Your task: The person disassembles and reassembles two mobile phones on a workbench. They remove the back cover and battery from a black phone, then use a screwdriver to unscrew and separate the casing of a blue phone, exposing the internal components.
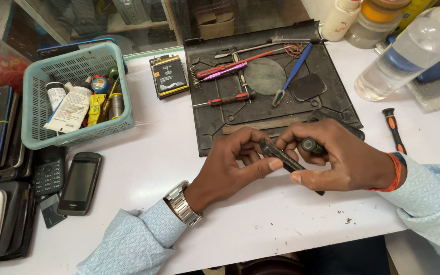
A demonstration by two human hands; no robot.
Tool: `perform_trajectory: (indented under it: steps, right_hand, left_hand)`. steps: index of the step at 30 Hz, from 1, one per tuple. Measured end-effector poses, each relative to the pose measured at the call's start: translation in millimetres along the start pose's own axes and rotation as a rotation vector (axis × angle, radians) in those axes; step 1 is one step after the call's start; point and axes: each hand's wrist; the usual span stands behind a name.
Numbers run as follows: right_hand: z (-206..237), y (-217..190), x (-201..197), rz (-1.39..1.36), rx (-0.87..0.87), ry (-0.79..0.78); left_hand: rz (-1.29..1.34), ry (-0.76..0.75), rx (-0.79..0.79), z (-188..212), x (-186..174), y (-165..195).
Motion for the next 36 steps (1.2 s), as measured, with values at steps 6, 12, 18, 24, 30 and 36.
perform_trajectory:
  steps: [6, 12, 18, 24, 30, 36]
  right_hand:
    - [0, 17, -6, -0.042, -0.200, -0.050]
    - [1, 27, -9, -0.115, -0.175, -0.065]
    - [3, 21, -10, -0.135, -0.318, -0.152]
    - [1, 11, -4, 0.011, -0.286, -0.002]
    - [5, 5, 1, 0.230, -0.455, 0.219]
    - [6, 5, -2, 0.275, -0.623, 0.267]
  left_hand:
    - [0.325, -0.048, -0.106, -2, -1, 3]
    - [0.376, -0.025, -0.108, -6, -5, 1]
    - [0.372, 0.025, -0.108, -7, -7, -2]
    - [0.391, 0.016, -0.076, -7, -8, -2]
    - [0.432, -0.051, 0.031, -6, -7, 1]
    - [0.398, -0.082, 0.093, -6, -6, 5]
Point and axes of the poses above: each hand's wrist, its own z-axis away from the middle knuckle, its own x-axis out of the palm, y = z × x, and after that the axes turned 13 degrees about -z, right-handed
